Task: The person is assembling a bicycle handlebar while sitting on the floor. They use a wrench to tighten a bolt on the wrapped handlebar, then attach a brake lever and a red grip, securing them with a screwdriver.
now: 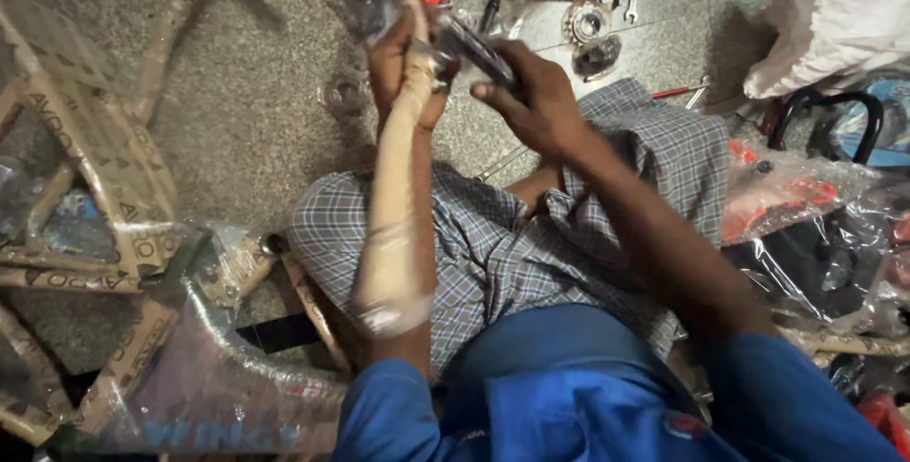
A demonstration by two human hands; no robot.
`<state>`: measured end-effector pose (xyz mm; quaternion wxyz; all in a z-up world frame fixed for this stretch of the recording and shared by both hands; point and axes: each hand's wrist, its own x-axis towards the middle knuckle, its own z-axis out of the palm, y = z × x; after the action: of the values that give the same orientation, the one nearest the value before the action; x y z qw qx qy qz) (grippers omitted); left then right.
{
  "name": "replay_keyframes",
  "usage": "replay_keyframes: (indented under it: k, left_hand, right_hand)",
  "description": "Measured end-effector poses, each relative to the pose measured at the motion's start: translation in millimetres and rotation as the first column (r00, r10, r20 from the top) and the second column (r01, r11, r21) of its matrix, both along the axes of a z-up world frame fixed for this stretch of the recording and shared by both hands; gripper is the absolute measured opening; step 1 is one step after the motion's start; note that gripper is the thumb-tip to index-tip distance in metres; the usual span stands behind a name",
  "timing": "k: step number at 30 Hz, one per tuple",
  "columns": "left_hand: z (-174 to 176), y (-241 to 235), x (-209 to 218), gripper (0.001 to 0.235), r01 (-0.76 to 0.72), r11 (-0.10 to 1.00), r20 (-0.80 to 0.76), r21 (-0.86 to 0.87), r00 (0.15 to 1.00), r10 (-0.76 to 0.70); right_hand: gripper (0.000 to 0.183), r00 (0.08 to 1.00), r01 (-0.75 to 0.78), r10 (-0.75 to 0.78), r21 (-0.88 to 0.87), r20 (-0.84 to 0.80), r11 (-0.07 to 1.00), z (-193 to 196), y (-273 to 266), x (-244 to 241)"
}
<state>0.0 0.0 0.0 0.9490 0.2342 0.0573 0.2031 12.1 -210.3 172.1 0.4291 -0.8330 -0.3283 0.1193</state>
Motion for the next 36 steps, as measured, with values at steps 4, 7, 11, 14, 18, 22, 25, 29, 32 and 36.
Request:
replay_keyframes:
  k: [4,7,11,14,18,22,25,29,32,36]
  left_hand:
    - [81.6,2.4,-15.3,0.026,-0.152,0.952,0.019,-0.265,0.986,0.163]
    - [123.1,-16.8,-31.1,0.040,-0.125,0.991,0.136,-0.053,0.982,0.132]
    - [141.7,-19.7,-32.0,0.054,-0.092,0.908,0.183,0.408,0.983,0.017]
    - [131.5,-33.5,-19.0,0.049,-0.167,0.721,0.070,0.673,0.984,0.162]
    - [118.3,-36.7,-16.8,0.048,-0.040,0.840,-0.120,0.541,0.985,0.124]
    - [118.1,-30.9,-24.4,0.043,-0.127,0.765,-0.128,0.631,0.956,0.264]
    - [116.8,-34.3,-16.1,0.048,-0.144,0.835,-0.157,0.531,0.952,0.264]
    - [116.2,-36.7,-14.7,0.050,-0.185,0.828,-0.094,0.530,0.957,0.274]
    - [117.1,-38.4,-14.5,0.051,-0.220,0.811,-0.030,0.542,0.959,0.280]
    - [112.5,-37.8,-17.5,0.049,-0.240,0.832,0.057,0.501,0.968,0.245]
  right_hand:
    - [0.039,0.966,0.246,-0.225,0.183,-0.128,0.952,-37.3,33.1,-19.3]
    - [0.042,0.849,0.212,0.033,0.398,-0.528,0.892,-43.7,40.1,-29.5]
    - [0.046,0.559,0.194,0.218,0.382,-0.800,0.903,-31.5,17.7,-17.1]
    - [0.041,0.569,0.258,0.107,0.301,-0.815,0.918,-41.9,8.2,-10.9]
    - [0.030,0.802,0.386,-0.181,0.263,-0.569,0.884,-82.8,-11.1,-1.8]
    - [0.033,0.886,0.272,-0.301,-0.131,-0.352,0.953,-98.8,-52.4,18.1]
    - [0.034,0.962,0.243,-0.263,-0.215,-0.071,0.946,-91.3,-61.5,15.3]
    - [0.027,0.857,0.251,-0.129,0.185,-0.500,0.950,-71.7,-42.5,-6.0]
    - [0.023,0.951,0.177,-0.106,0.229,-0.291,0.957,-58.7,-20.5,-19.1]
    - [0.014,0.798,0.368,-0.171,0.243,-0.578,0.897,-50.6,-6.0,-28.5]
